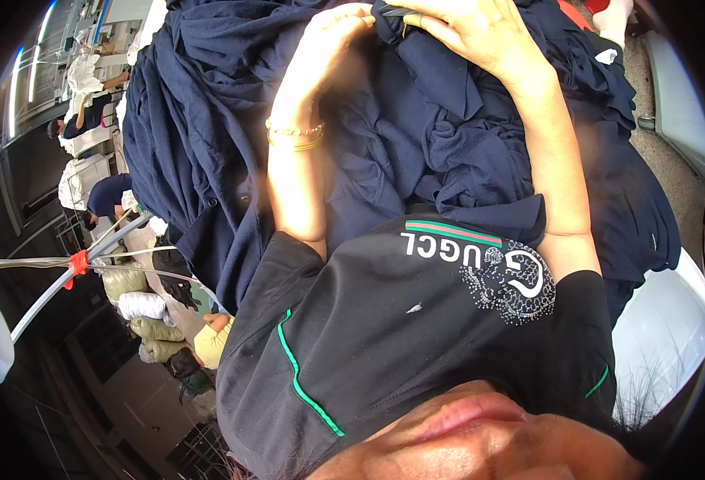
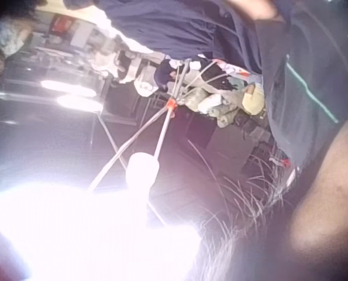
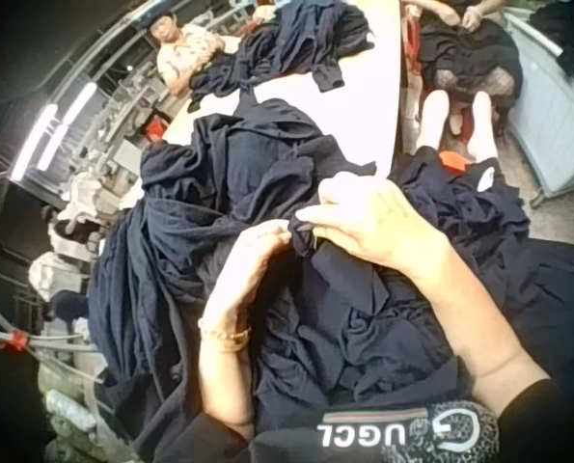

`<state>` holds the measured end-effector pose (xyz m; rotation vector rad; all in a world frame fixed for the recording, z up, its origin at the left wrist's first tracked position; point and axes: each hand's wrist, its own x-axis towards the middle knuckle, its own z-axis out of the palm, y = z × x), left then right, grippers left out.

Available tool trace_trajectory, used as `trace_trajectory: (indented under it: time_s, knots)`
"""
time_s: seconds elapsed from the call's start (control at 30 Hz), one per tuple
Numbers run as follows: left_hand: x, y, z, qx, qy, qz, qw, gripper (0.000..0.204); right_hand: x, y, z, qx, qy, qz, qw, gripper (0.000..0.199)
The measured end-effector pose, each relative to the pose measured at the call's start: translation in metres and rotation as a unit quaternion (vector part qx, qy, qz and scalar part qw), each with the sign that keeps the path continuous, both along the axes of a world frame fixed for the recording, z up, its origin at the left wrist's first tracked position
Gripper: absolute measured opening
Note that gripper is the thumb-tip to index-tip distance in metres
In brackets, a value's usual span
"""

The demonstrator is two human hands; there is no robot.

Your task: Trimming loose threads from navy blue shirts using a thread snip.

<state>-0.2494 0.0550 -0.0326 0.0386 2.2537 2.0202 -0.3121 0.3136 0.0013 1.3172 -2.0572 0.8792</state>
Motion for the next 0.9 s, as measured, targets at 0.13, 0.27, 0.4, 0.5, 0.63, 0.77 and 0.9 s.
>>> trace_trajectory:
  time_s: [0.13, 0.27, 0.4, 0.5, 0.63, 0.77, 0.9]
  knots:
    - [-0.002, -0.002, -0.001, -0.033, -0.002, 0.007, 0.999, 0.026, 0.000, -0.001, -0.003, -0.021, 0.008, -0.001, 1.000, 0.021]
    - [-0.002, 0.000, 0.006, -0.069, -0.001, -0.004, 0.998, 0.026, -0.002, 0.001, -0.004, -0.015, -0.009, 0.018, 1.000, 0.017]
    - [-0.003, -0.001, 0.006, -0.033, -0.010, -0.008, 0.999, 0.026, -0.004, 0.001, -0.007, -0.022, -0.006, 0.022, 0.999, 0.015]
    - [-0.009, 0.002, 0.003, -0.005, -0.018, -0.036, 0.999, 0.026, -0.006, 0.003, -0.014, -0.018, -0.004, 0.012, 1.000, 0.015]
    - [0.009, 0.020, 0.034, -0.068, -0.043, 0.003, 0.997, 0.024, -0.006, -0.001, -0.012, -0.037, -0.007, 0.022, 0.999, 0.017]
    - [0.000, 0.003, 0.002, -0.023, -0.010, 0.065, 0.998, 0.023, -0.009, 0.002, -0.018, -0.041, 0.002, 0.012, 0.999, 0.018]
    - [0.001, 0.007, 0.004, -0.048, 0.021, 0.064, 0.997, 0.022, -0.009, 0.002, -0.017, -0.040, 0.000, 0.007, 0.999, 0.019]
